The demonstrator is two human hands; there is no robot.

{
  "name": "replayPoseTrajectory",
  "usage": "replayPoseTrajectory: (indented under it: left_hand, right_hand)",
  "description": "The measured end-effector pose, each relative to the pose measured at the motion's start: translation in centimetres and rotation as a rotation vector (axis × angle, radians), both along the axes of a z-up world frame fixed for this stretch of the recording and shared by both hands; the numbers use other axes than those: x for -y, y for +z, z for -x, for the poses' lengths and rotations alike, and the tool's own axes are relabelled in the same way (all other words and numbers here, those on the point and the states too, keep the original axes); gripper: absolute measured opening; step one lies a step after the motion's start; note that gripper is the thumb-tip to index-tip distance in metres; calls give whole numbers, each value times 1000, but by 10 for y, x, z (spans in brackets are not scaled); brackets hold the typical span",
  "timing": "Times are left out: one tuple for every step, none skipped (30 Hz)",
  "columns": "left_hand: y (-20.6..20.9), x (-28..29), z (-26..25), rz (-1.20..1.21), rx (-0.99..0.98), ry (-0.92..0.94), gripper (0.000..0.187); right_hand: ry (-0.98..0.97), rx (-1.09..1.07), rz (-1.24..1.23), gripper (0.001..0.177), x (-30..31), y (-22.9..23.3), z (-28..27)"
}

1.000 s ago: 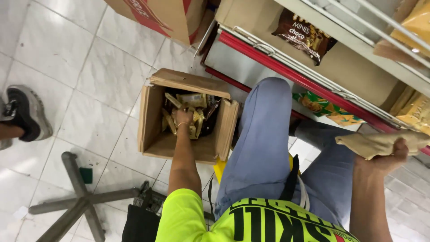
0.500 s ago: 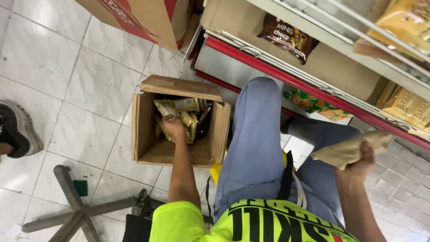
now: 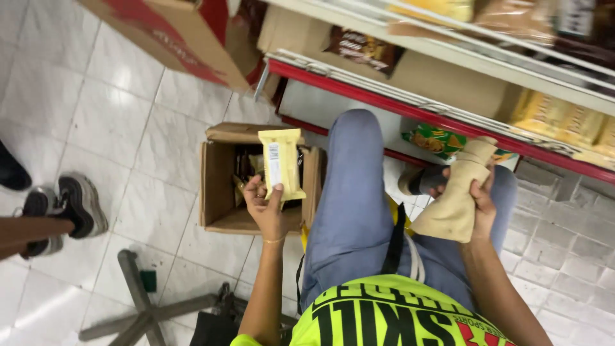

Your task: Organizing and cleaning snack packages on the lower shelves of a grocery store aisle.

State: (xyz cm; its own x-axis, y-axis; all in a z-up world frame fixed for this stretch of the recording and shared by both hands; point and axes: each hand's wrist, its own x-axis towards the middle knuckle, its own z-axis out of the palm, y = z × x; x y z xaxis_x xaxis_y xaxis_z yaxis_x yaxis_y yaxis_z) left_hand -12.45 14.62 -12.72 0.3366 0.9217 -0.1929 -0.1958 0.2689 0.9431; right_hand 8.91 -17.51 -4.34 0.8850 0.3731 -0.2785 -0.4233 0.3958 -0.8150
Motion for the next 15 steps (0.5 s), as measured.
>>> replayPoseTrajectory:
  left_hand:
    - [14, 8, -7, -13, 12, -17, 42]
    - [28, 17, -14, 84, 120, -134, 44]
    - [42, 27, -21, 182, 226, -251, 47]
    - [46, 38, -27, 172, 235, -276, 47]
    - [50, 49, -34, 281, 301, -360, 46]
    - [54, 60, -41, 391, 362, -448, 45]
    - [71, 71, -52, 384, 366, -477, 45]
    - [87, 83, -62, 493, 400, -538, 39]
    - [104, 96, -72, 602, 430, -597, 34]
    - [96, 108, -76, 599, 431, -627, 34]
    - [88, 120, -81, 575, 421, -661, 36]
    - [80, 131, -86, 551, 412, -694, 39]
    - [84, 139, -88, 549, 412, -723, 39]
    - [87, 146, -89, 539, 440, -764, 44]
    - [90, 152, -90, 530, 467, -804, 50]
  right_hand:
    - [-17, 12, -13, 80, 9, -6, -2]
    - [47, -216, -238, 77, 18, -11, -4]
    - [117, -439, -466, 78, 28, -17, -6]
    - [101, -422, -480, 78, 31, -19, -4]
    - [109, -175, -372, 73, 33, -22, -2]
    - [105, 68, -254, 71, 36, -24, -1]
    - [81, 83, -263, 71, 25, -4, 4]
    - [98, 277, -51, 79, 15, 17, 11]
    - [113, 464, 169, 87, 5, 38, 16]
    - [85, 473, 170, 87, 6, 46, 21]
    - [218, 748, 314, 80, 7, 55, 25]
    - [351, 1018, 467, 73, 7, 63, 28]
    - [323, 1022, 477, 73, 7, 81, 26]
    - [391, 1028, 577, 68, 8, 98, 25]
    - [460, 1029, 678, 63, 8, 115, 24]
